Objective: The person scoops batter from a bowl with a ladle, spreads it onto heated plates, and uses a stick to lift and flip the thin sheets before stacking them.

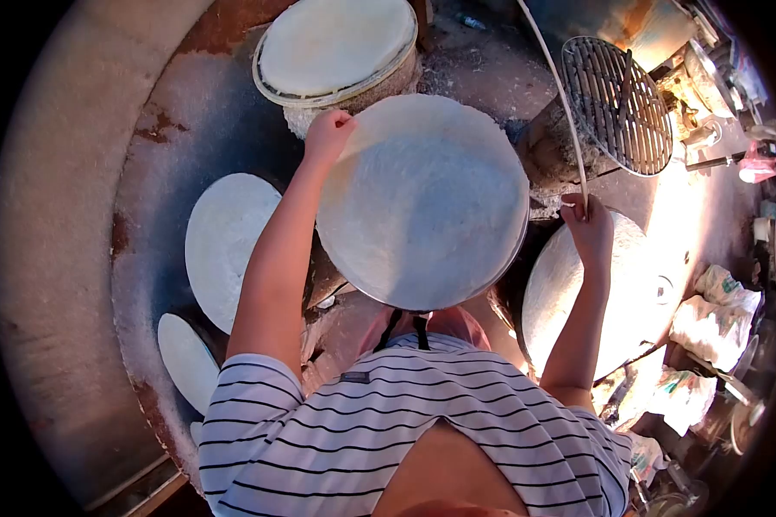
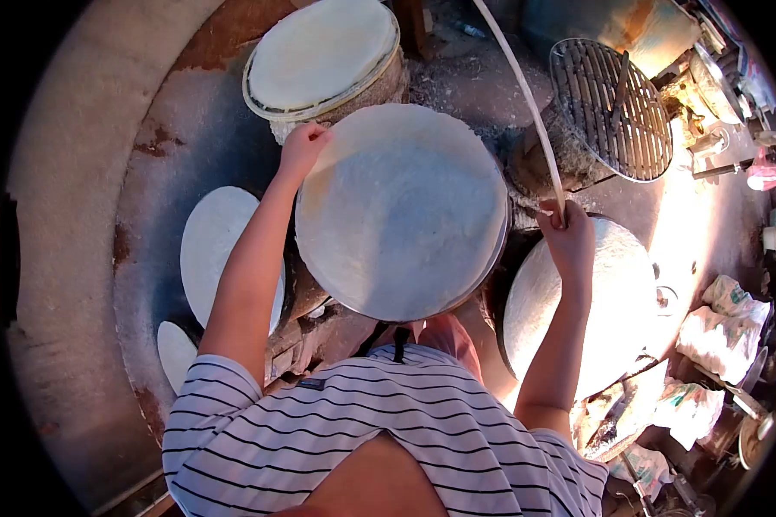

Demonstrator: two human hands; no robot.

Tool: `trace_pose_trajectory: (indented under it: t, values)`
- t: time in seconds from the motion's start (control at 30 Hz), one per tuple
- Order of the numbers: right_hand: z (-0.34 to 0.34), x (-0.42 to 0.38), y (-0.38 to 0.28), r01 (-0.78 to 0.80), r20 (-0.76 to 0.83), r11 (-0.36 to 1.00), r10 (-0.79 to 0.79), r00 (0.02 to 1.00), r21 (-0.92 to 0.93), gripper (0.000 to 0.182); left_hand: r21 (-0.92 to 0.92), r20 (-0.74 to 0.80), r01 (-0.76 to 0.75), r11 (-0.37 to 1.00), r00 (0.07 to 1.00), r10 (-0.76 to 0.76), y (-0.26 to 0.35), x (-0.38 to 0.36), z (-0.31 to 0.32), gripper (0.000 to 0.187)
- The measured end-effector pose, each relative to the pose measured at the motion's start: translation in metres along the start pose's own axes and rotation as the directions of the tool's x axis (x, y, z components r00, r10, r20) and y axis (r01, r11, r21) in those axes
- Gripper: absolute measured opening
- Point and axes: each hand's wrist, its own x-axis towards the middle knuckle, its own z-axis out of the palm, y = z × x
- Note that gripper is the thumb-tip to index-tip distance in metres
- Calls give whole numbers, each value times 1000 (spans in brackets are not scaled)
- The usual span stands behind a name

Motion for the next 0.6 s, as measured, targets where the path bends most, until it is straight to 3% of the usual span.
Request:
trace_pose_trajectory:
  t: [0.1, 0.23, 0.33, 0.37, 0.43, 0.47, 0.57, 0.6]
  values:
    - [-7, -7, 7, -3, 24, 999, 2, 1000, 48, 13, -45, -221, -118, 992, 969, 106, 41, -21, -24, 19]
    - [-15, -16, 0, -18, 51, 996, 14, 999, 85, 13, 76, -246, -296, 952, 920, 306, 116, -52, -53, 18]
    - [-14, -17, 2, -10, 47, 993, 5, 999, 116, 13, 101, -178, -272, 957, 941, 287, 138, -64, -64, 17]
    - [-12, -17, 4, -33, 53, 985, 25, 998, 167, 13, -176, -74, -130, 976, 990, 118, 133, -63, -64, 19]
    - [-11, -19, 1, -33, 44, 991, 27, 999, 133, 13, -601, 239, 246, 761, 963, -123, 106, -55, -71, 26]
    - [-11, -19, 1, -38, 55, 991, 32, 998, 127, 13, -736, 264, 256, 627, 961, -82, 73, -50, -61, 40]
    - [-11, -23, 5, -57, 71, 987, 47, 996, 152, 13, -281, 226, 259, 924, 954, -199, 10, -55, -42, 43]
    - [-15, -24, -1, -93, 94, 987, 81, 992, 132, 13, -293, 166, 228, 929, 969, -186, 12, -58, -41, 43]
